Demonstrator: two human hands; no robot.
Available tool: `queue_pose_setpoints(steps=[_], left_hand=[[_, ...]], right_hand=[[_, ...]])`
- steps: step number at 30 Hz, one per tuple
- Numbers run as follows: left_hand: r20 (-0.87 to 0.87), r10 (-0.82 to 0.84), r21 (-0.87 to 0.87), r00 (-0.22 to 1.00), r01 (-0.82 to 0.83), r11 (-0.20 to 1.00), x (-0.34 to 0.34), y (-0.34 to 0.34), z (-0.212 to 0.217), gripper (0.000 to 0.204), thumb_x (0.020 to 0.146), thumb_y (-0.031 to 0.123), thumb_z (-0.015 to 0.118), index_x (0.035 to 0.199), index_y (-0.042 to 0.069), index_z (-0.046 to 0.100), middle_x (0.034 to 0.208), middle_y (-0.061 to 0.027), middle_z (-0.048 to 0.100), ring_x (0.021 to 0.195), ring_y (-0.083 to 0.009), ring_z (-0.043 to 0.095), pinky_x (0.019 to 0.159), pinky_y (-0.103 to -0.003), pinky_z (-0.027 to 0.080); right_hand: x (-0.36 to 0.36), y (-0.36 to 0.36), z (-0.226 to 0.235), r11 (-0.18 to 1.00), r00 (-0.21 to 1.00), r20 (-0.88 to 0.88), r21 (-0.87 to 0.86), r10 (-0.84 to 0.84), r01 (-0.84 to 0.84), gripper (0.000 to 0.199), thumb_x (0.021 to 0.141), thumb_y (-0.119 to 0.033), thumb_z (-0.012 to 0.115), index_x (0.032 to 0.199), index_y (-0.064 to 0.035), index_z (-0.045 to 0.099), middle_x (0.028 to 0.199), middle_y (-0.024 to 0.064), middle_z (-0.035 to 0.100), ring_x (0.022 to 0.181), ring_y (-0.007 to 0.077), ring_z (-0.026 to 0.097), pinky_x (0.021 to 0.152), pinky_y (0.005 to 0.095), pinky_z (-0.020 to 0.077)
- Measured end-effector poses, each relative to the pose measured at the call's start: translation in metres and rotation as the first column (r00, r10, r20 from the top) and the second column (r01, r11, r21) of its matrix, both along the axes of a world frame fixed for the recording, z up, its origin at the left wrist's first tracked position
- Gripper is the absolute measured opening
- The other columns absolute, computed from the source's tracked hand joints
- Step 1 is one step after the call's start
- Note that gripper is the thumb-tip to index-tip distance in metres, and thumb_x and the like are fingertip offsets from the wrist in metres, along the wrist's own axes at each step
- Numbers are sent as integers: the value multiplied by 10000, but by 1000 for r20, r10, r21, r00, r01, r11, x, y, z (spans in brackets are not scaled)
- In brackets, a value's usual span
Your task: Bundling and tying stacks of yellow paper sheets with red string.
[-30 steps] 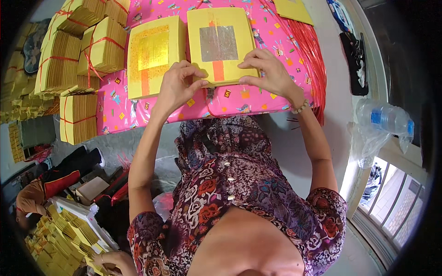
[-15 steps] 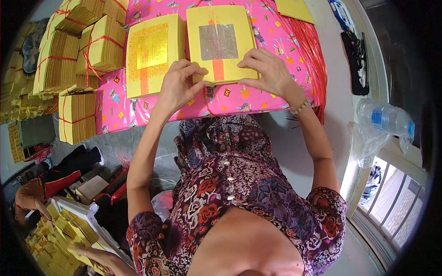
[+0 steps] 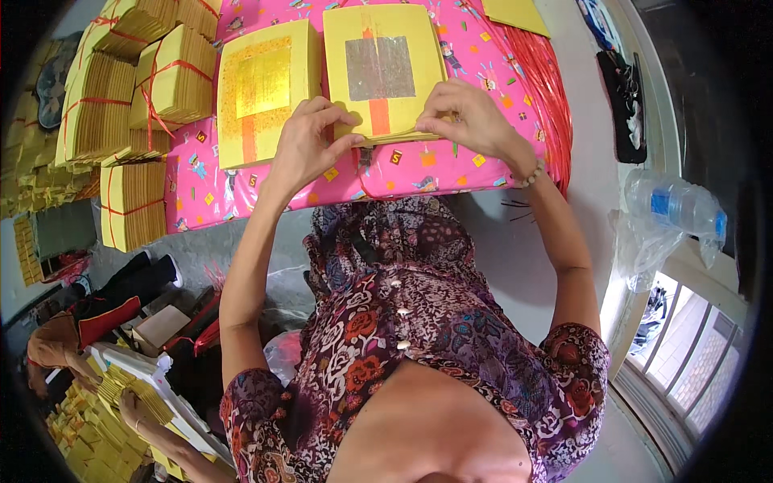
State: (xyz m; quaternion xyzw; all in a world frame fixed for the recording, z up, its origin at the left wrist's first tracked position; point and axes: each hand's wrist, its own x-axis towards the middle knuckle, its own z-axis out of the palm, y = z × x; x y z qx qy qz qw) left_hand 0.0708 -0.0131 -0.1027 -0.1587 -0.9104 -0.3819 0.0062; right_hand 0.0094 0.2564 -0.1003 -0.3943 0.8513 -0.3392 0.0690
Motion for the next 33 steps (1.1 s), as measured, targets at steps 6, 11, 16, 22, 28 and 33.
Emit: queue_pose_setpoints(steps=[6, 11, 16, 22, 28, 33], left_hand=[[-19, -8, 4, 1000, 8, 1000, 0, -1, -2, 231, 731, 187, 738, 899, 39, 680, 842, -108, 601, 832, -289, 568, 730, -381, 469], [-6, 4, 29, 1000, -3, 1000, 2, -1, -4, 225, 731, 187, 737, 894, 42, 683, 835, -108, 602, 823, -284, 572, 728, -376, 470], [1, 12, 35, 1000, -12, 999, 2, 0, -4, 227, 728, 186, 740, 890, 38, 683, 824, -107, 603, 808, -280, 578, 722, -370, 470], [-1, -4, 0, 1000, 4, 1000, 1, -2, -4, 207, 749, 130, 752, 917, 28, 689, 871, -83, 598, 794, -200, 588, 688, -301, 487], [15, 7, 29, 1000, -8, 1000, 1, -2, -5, 200, 751, 123, 751, 913, 25, 687, 876, -82, 600, 783, -191, 594, 692, -295, 489], [13, 8, 30, 1000, -9, 1000, 1, -2, -5, 197, 752, 122, 751, 910, 25, 688, 875, -83, 599, 785, -189, 597, 692, -291, 490]], right_hand=[[-2, -2, -7, 993, 970, 240, -107, -32, 59, 160, 823, -160, 679, 776, -13, 640, 745, 29, 562, 699, 121, 525, 612, 272, 418], [-2, -3, -6, 993, 954, 293, -87, -55, 83, 156, 819, -159, 684, 774, -16, 643, 735, 22, 556, 676, 108, 504, 587, 259, 395], [-3, -3, -4, 993, 945, 319, -63, -70, 95, 156, 822, -161, 682, 772, -18, 643, 729, 17, 555, 661, 99, 492, 580, 256, 387], [-3, -2, -3, 995, 951, 304, -58, -65, 87, 167, 824, -175, 682, 772, -22, 641, 728, 21, 554, 661, 102, 498, 582, 254, 392], [1, -2, 0, 998, 997, 54, -21, 55, -54, 186, 776, -198, 718, 810, -42, 624, 809, 45, 573, 771, 193, 570, 672, 313, 460], [1, -4, 0, 998, 999, -8, 54, 44, -43, 227, 725, -204, 748, 796, -47, 601, 832, 53, 577, 801, 225, 581, 690, 334, 472]])
